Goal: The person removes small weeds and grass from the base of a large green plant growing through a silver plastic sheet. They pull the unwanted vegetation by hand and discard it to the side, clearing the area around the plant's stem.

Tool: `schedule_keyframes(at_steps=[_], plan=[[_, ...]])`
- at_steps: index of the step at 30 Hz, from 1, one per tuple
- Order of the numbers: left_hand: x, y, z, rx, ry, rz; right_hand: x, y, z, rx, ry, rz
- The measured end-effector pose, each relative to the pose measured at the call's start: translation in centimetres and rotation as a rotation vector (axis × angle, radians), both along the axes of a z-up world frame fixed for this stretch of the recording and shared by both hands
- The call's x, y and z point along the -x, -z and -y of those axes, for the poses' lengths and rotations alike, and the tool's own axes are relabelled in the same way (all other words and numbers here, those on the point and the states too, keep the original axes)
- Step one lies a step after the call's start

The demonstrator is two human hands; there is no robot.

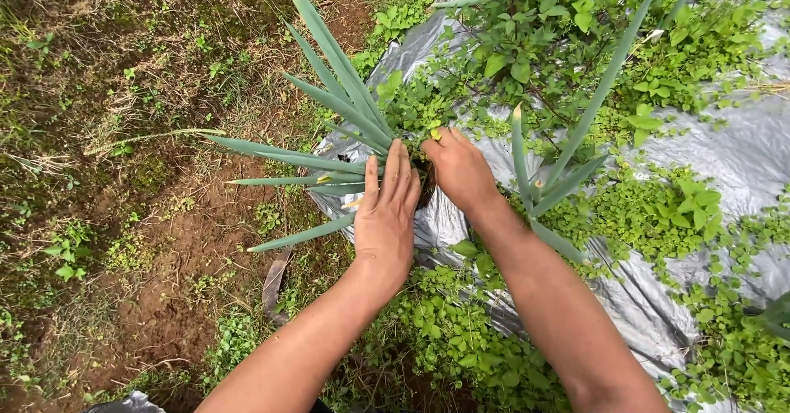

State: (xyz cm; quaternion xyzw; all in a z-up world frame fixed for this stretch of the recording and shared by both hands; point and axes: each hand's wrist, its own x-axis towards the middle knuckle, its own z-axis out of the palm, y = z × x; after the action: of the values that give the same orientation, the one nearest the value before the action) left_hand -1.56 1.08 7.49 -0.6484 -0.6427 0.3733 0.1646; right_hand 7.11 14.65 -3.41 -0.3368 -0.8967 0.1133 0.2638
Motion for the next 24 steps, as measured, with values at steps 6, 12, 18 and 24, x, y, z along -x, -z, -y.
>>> schedule_keyframes(at_steps=[6,12,18,24], plan=[[0.1,0.0,0.1,-0.013,0.004,0.001,1.1,5.5,-3.1,0.187,0.011,-0.300],[0.1,0.1,0.0,-0.018,0.008,0.006,0.1,-1.1,-1.3,0.540,-0.119,-0.826],[0.0,-0.3,0.1,-0.007,-0.003,-0.001,-0.1,-3.0,-0.1,0.290,0.212,-0.278],[0.2,-0.1,0.0,-0.001,0.001,0.002,-0.7,-2.7,1.4,0.164,0.440,0.260]])
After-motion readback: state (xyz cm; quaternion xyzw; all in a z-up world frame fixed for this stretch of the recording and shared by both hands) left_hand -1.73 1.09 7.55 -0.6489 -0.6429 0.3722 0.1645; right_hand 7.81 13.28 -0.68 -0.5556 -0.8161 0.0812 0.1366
